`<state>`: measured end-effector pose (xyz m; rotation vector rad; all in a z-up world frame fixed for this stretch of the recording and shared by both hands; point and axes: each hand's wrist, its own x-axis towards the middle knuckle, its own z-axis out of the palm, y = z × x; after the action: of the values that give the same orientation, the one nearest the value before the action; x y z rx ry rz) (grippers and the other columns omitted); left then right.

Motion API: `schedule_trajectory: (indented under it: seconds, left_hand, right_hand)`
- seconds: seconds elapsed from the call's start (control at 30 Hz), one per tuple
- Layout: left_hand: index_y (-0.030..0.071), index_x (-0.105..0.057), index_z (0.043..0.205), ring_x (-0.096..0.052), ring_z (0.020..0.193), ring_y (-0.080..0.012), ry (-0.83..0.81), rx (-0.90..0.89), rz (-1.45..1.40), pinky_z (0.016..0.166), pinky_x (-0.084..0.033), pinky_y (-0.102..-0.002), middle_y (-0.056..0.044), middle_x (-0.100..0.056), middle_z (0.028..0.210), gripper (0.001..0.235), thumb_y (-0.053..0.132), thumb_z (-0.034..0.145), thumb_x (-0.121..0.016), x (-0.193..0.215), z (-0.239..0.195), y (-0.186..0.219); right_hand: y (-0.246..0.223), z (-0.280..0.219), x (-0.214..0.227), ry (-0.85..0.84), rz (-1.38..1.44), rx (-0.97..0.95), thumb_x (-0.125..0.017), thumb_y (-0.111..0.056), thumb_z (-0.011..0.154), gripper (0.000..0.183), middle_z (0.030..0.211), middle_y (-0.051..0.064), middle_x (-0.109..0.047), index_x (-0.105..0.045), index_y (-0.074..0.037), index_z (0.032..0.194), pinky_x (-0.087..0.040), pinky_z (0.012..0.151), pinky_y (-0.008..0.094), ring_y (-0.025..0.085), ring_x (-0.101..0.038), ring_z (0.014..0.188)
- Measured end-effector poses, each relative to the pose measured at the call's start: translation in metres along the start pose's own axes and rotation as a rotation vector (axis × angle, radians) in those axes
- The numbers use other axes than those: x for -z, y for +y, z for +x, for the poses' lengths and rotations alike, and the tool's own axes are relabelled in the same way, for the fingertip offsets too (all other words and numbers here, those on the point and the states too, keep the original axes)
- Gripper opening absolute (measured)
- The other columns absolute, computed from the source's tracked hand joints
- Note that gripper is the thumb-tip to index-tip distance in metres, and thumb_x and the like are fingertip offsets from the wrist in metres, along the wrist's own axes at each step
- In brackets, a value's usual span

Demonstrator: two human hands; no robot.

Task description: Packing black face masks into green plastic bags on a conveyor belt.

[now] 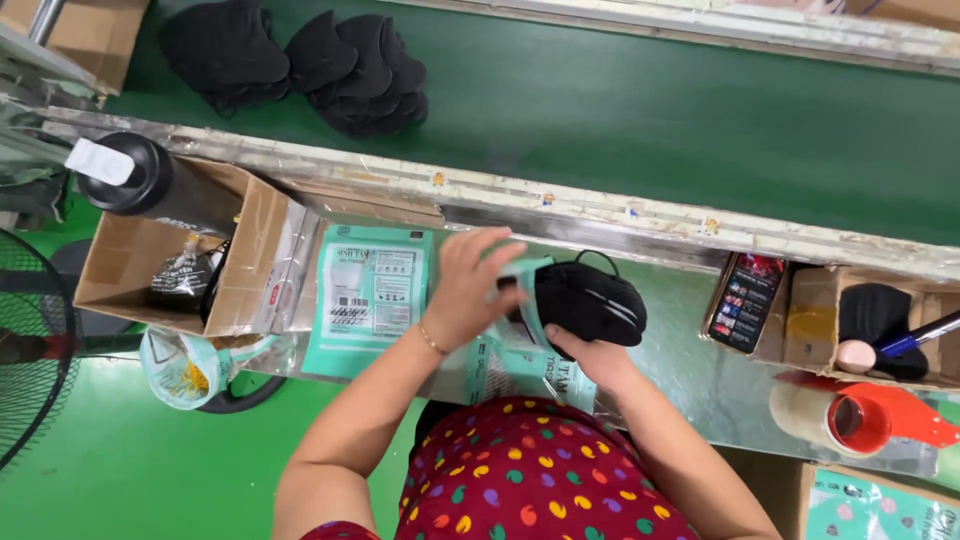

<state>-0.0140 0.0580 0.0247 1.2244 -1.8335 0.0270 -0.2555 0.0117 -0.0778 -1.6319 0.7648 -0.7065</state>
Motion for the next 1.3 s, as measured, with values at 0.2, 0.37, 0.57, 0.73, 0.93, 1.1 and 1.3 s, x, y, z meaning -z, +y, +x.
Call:
schedule_trajectory:
  seconds: [0.2,0.37,0.57,0.73,0.93,1.1,1.3]
  left_hand:
    - [0.018,-0.072,0.091,-0.066,0.106,-0.0184,-0.136,0.268,-0.076,0.112,-0.030,-0.048,0.001,-0.069,0.090,0.004,0.019,0.090,-0.076,-0.020,-0.022,-0.004]
    - [0.018,-0.071,0.089,-0.066,0.106,-0.0185,-0.074,0.302,0.064,0.111,-0.030,-0.047,0.002,-0.069,0.091,0.003,0.018,0.090,-0.074,-0.028,-0.012,-0.005]
    - [0.015,-0.069,0.092,-0.065,0.104,-0.0240,-0.196,0.044,-0.008,0.107,-0.034,-0.049,-0.001,-0.069,0.094,0.006,0.021,0.089,-0.069,-0.049,-0.003,0.006]
    - [0.011,-0.066,0.093,-0.064,0.096,-0.0284,-0.173,0.486,0.060,0.098,-0.042,-0.043,-0.005,-0.068,0.092,0.018,0.024,0.105,-0.067,-0.033,0.000,-0.015]
    - [0.014,-0.071,0.090,-0.065,0.087,-0.0262,-0.436,0.188,-0.259,0.083,-0.042,-0.040,-0.003,-0.070,0.093,0.011,0.025,0.089,-0.072,-0.027,0.009,0.010]
    - [0.011,-0.068,0.085,-0.063,0.084,-0.0239,-0.317,0.182,-0.138,0.086,-0.043,-0.039,-0.003,-0.067,0.089,0.010,0.019,0.089,-0.074,-0.025,0.008,0.020]
    - [0.013,-0.071,0.084,-0.064,0.085,-0.0257,-0.240,0.245,-0.160,0.085,-0.043,-0.040,-0.002,-0.068,0.086,0.004,0.016,0.084,-0.073,-0.024,0.010,0.017]
  right_hand:
    - [-0.033,0.011,0.004,-0.326,-0.232,0.139,-0.073,-0.006,0.081,0.031,0.097,0.005,-0.070,-0.069,-0.005,0.112,-0.056,0.077,0.032,0.013,-0.063,0.085]
    - [0.005,0.001,0.008,-0.164,-0.015,-0.381,-0.073,-0.016,0.091,0.023,0.091,0.008,-0.072,-0.074,-0.006,0.112,-0.055,0.076,0.034,0.016,-0.064,0.081]
    - [-0.021,0.008,-0.001,-0.322,-0.341,-0.266,-0.080,-0.021,0.083,0.026,0.090,0.009,-0.076,-0.073,-0.005,0.103,-0.056,0.075,0.034,0.020,-0.072,0.083]
    - [-0.019,0.012,0.027,-0.238,-0.114,0.225,-0.068,-0.011,0.096,0.023,0.127,0.017,-0.064,-0.069,0.001,0.116,-0.051,0.093,0.040,0.026,-0.063,0.113]
    - [-0.038,0.016,0.023,-0.067,0.288,-0.053,-0.074,-0.015,0.083,0.033,0.123,0.001,-0.057,-0.059,-0.009,0.113,-0.054,0.084,0.027,0.009,-0.066,0.100]
    - [-0.022,0.014,0.025,-0.037,-0.180,-0.141,-0.073,-0.014,0.091,0.012,0.081,0.005,-0.070,-0.070,-0.007,0.101,-0.052,0.066,0.032,0.014,-0.061,0.073]
    - [-0.024,0.012,0.037,-0.105,-0.438,0.132,-0.075,-0.019,0.088,0.020,0.082,0.015,-0.060,-0.063,-0.004,0.088,-0.048,0.068,0.043,0.038,-0.061,0.079]
